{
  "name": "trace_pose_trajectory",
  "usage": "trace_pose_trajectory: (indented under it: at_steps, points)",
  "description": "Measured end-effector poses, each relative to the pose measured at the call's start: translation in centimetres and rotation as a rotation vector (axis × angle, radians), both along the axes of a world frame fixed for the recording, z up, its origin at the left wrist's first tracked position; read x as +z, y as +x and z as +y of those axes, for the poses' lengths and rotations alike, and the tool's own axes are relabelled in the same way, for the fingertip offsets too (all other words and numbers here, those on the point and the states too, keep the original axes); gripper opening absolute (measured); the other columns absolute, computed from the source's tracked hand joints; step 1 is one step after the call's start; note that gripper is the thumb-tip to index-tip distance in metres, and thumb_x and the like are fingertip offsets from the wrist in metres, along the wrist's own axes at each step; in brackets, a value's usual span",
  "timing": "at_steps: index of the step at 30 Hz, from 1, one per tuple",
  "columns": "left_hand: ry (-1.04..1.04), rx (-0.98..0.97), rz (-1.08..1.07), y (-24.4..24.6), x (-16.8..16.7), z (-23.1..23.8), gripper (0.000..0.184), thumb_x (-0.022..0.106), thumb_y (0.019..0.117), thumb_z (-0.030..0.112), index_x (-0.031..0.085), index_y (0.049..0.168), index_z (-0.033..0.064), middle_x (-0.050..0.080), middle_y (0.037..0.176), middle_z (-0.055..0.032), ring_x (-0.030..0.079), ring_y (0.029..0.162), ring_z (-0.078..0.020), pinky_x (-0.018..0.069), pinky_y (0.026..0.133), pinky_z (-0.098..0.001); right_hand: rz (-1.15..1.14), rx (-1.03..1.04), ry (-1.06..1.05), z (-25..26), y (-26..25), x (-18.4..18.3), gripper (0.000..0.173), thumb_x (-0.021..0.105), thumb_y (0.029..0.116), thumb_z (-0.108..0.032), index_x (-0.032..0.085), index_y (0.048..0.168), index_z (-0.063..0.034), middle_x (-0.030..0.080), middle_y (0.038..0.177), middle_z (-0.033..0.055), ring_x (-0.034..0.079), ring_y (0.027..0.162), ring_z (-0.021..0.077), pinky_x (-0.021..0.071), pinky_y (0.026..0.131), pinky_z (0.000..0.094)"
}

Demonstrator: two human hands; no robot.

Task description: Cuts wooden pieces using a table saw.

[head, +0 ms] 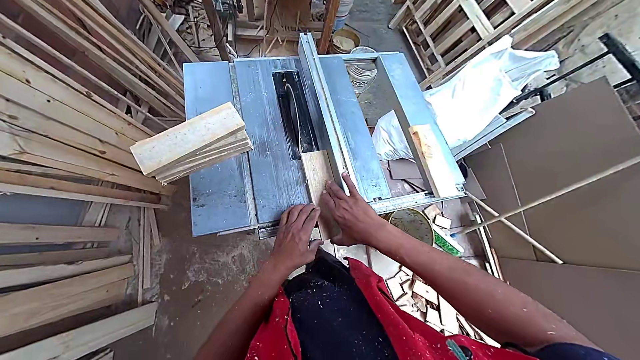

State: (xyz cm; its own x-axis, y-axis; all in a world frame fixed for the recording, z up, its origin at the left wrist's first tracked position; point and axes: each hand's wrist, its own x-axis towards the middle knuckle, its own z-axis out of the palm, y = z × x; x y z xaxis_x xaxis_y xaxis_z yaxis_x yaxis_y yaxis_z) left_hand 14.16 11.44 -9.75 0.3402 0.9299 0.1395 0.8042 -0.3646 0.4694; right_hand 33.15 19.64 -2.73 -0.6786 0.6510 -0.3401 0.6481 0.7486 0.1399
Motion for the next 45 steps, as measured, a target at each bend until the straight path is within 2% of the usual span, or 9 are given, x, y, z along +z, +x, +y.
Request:
trace_pose_trajectory:
  at_steps: [7,16,20,24,29,35,40,43,45]
  points:
    - [0.090,0.003,-0.080,-0.8,-0.7,1.1,0.078,0.079,0.0788,0.051,0.057,0.143,0.0121,0.058,0.148,-0.0024,0.046,0.143,-0.0205,0.0274,0.124,-0.0473,0.053,-0.018,-0.003,0.7,0.7,-0.3,0.128,0.073,0.0592,-0.080,0.043,0.151,0.0033,0.045,0.158,0.0202,0.028,0.155,0.0344,0.0027,0.125,0.0663]
    - [0.075,0.054,-0.039,-0.5,-0.5,2.9,0.077,0.076,0.0819,0.045,0.052,0.146,0.0096,0.054,0.152,-0.0030,0.043,0.146,-0.0202,0.0205,0.125,-0.0490,0.037,-0.034,-0.008,4.3,-0.4,0.2,0.126,0.074,0.0539,-0.083,0.050,0.148,-0.0021,0.049,0.155,0.0164,0.033,0.153,0.0305,-0.0008,0.124,0.0676]
    - [0.076,0.190,-0.128,-2.0,1.9,4.0,0.074,0.078,0.0830,0.053,0.057,0.141,0.0116,0.060,0.143,-0.0044,0.052,0.136,-0.0239,0.0331,0.119,-0.0530,0.061,-0.028,0.017,6.5,-0.9,0.0,0.125,0.075,0.0516,-0.084,0.053,0.146,-0.0052,0.051,0.154,0.0150,0.036,0.151,0.0310,-0.0001,0.123,0.0695]
    - [0.124,0.390,-0.172,-8.2,3.1,5.8,0.072,0.073,0.0869,0.059,0.060,0.137,0.0091,0.069,0.126,-0.0101,0.061,0.121,-0.0321,0.0420,0.108,-0.0593,0.048,-0.040,0.010,9.9,-2.0,0.3,0.124,0.076,0.0508,-0.084,0.053,0.146,-0.0070,0.051,0.154,0.0151,0.037,0.150,0.0320,0.0003,0.123,0.0693]
    - [0.128,0.547,-0.258,-12.9,-1.1,6.0,0.061,0.069,0.0912,0.052,0.060,0.136,0.0116,0.072,0.115,-0.0013,0.062,0.114,-0.0251,0.0439,0.105,-0.0531,0.039,-0.064,0.025,16.5,-3.8,0.1,0.128,0.077,0.0486,-0.085,0.052,0.148,-0.0090,0.049,0.156,0.0121,0.038,0.150,0.0304,-0.0006,0.122,0.0714]
    - [0.176,0.583,-0.293,-13.2,-1.5,5.7,0.053,0.066,0.0935,0.049,0.066,0.129,0.0104,0.074,0.102,0.0015,0.067,0.104,-0.0205,0.0494,0.101,-0.0511,0.001,-0.059,0.030,28.2,-7.3,0.2,0.125,0.080,0.0495,-0.081,0.052,0.148,-0.0088,0.053,0.153,0.0102,0.038,0.150,0.0305,-0.0005,0.121,0.0732]
    - [0.135,0.654,-0.293,-13.4,-5.0,7.3,0.039,0.067,0.0941,0.048,0.074,0.115,0.0149,0.076,0.096,0.0062,0.070,0.097,-0.0134,0.0542,0.095,-0.0436,-0.007,-0.011,0.042,37.3,-9.3,0.1,0.116,0.083,0.0527,-0.075,0.054,0.146,-0.0121,0.057,0.148,0.0102,0.043,0.146,0.0312,0.0067,0.121,0.0710]
    - [0.129,0.633,-0.288,-13.8,-5.3,8.2,0.039,0.064,0.0969,0.048,0.074,0.115,0.0143,0.076,0.096,0.0042,0.071,0.096,-0.0161,0.0544,0.094,-0.0463,-0.027,0.014,0.046,42.5,-10.7,0.1,0.112,0.081,0.0564,-0.076,0.056,0.143,-0.0092,0.059,0.146,0.0123,0.045,0.145,0.0307,0.0110,0.123,0.0676]
    - [0.124,0.646,-0.288,-13.9,-5.1,8.3,0.038,0.064,0.0969,0.047,0.074,0.114,0.0157,0.076,0.095,0.0044,0.070,0.096,-0.0158,0.0535,0.094,-0.0455,-0.014,0.052,0.039,45.3,-11.7,0.3,0.102,0.081,0.0617,-0.073,0.060,0.138,-0.0082,0.065,0.135,0.0140,0.055,0.136,0.0322,0.0176,0.123,0.0645]
